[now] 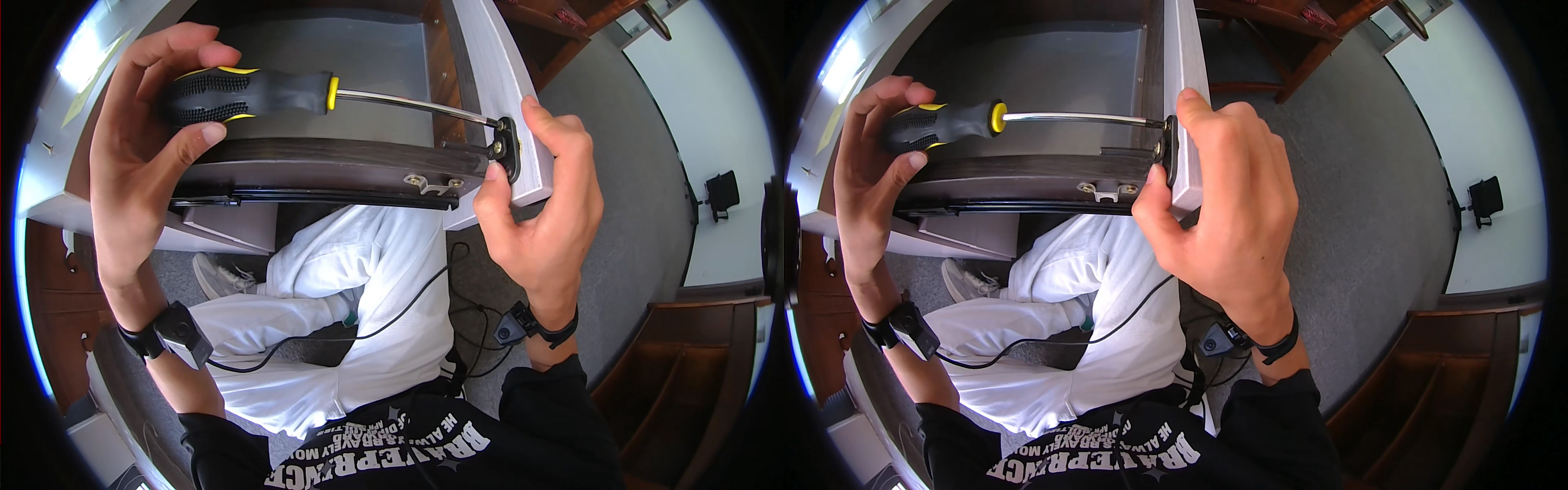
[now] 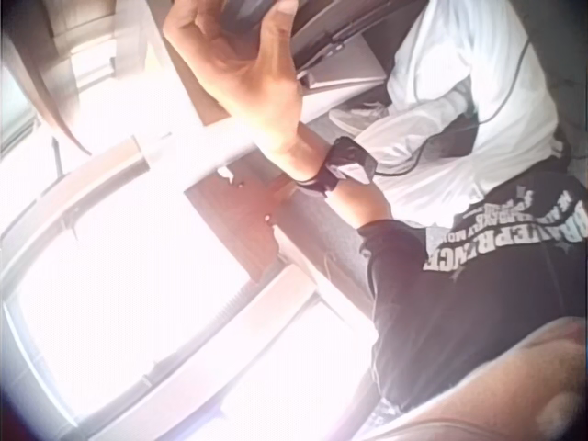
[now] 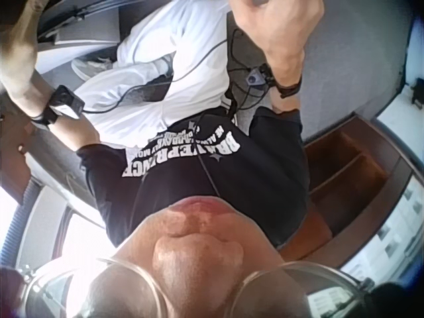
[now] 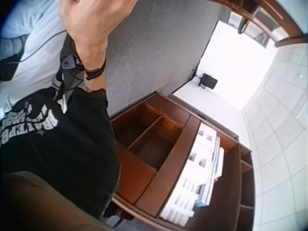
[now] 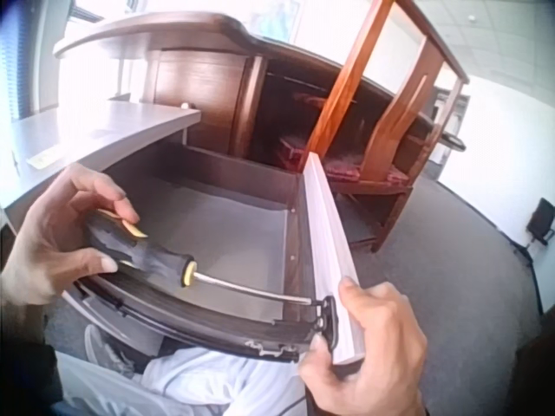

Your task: The person sits on the floor and uses a screwdriver to tighten screws on the side of a white cabinet. They open the cabinet door to access the hinge area and continue fastening screws to secure the door.

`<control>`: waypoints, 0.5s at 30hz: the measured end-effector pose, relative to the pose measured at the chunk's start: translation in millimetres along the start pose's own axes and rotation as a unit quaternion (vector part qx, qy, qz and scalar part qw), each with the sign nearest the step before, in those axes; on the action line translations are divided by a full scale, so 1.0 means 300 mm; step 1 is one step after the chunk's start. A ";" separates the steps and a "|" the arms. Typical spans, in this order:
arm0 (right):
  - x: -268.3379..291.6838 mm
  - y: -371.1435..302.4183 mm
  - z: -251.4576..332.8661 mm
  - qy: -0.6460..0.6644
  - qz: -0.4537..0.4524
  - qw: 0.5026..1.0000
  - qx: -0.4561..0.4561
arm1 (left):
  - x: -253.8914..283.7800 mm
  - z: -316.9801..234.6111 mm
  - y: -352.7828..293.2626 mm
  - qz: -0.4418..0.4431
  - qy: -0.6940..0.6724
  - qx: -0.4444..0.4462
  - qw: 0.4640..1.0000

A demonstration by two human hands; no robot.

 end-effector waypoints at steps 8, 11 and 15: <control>-0.001 -0.007 -0.005 0.007 0.000 1.000 -0.012 | -0.003 -0.007 -0.010 0.003 -0.001 0.019 1.000; -0.001 -0.006 -0.003 0.005 0.000 1.000 -0.008 | -0.003 -0.001 -0.003 -0.018 0.054 0.052 0.997; 0.002 -0.002 -0.001 0.003 -0.002 1.000 -0.004 | -0.009 -0.025 0.000 -0.012 0.036 0.021 0.999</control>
Point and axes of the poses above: each hand's wrist, its own y-axis towards the middle knuckle, its own x-axis out of the back of the hand, z = x × y, the point moved 7 cm from there along y, towards the middle knuckle, and after that the axes turned 10 degrees about x, right-handed, at the moved point
